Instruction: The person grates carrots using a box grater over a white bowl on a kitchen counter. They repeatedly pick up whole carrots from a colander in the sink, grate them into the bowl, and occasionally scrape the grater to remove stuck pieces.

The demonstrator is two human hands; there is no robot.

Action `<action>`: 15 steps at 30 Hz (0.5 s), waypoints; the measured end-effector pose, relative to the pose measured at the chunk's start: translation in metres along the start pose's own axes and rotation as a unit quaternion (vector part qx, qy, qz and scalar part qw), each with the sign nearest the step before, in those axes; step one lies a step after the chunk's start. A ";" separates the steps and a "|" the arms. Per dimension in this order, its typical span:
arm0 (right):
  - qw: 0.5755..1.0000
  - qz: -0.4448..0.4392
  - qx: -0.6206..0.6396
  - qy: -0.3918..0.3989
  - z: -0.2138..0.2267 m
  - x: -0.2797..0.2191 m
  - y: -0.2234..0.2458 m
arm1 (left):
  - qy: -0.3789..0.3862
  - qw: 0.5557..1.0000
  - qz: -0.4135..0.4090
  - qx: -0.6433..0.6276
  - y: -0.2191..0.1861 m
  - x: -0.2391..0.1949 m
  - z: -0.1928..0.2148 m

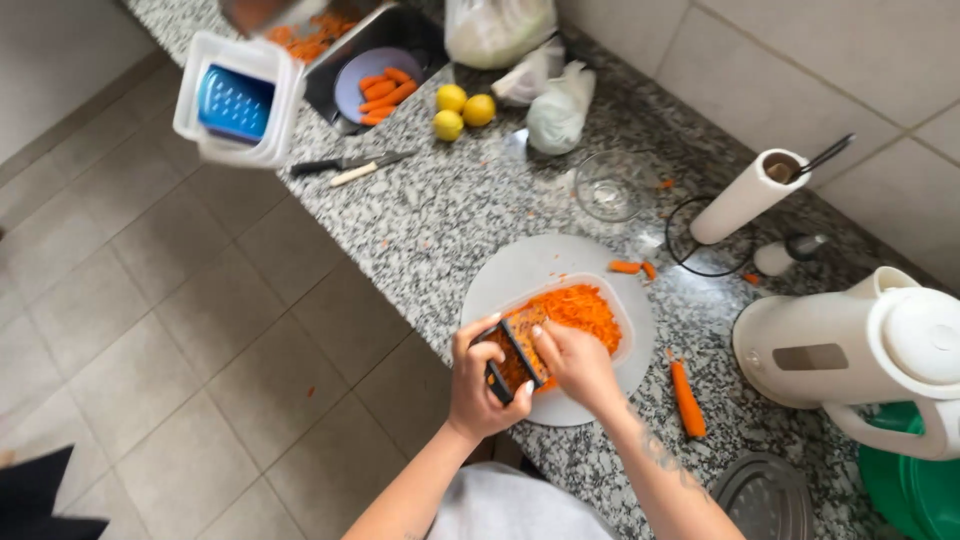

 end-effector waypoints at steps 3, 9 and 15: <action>1.000 -0.006 -0.022 0.001 -0.011 0.003 -0.010 | 0.007 1.000 0.011 0.019 -0.004 0.000 0.002; 0.999 -0.005 -0.014 0.038 -0.007 0.005 0.000 | 0.011 1.000 -0.009 0.017 -0.022 0.016 0.001; 0.999 0.023 -0.025 0.015 -0.005 0.001 0.006 | 0.011 1.000 -0.011 0.024 -0.024 0.014 0.003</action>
Point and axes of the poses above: each hand's wrist, its own x-axis towards the middle knuckle, its own z-axis out of the back of the hand, y = z × x, the point moved 7 cm from there along x, towards the middle knuckle, and after that the axes turned 7 degrees about -x, right-handed, at the moved point
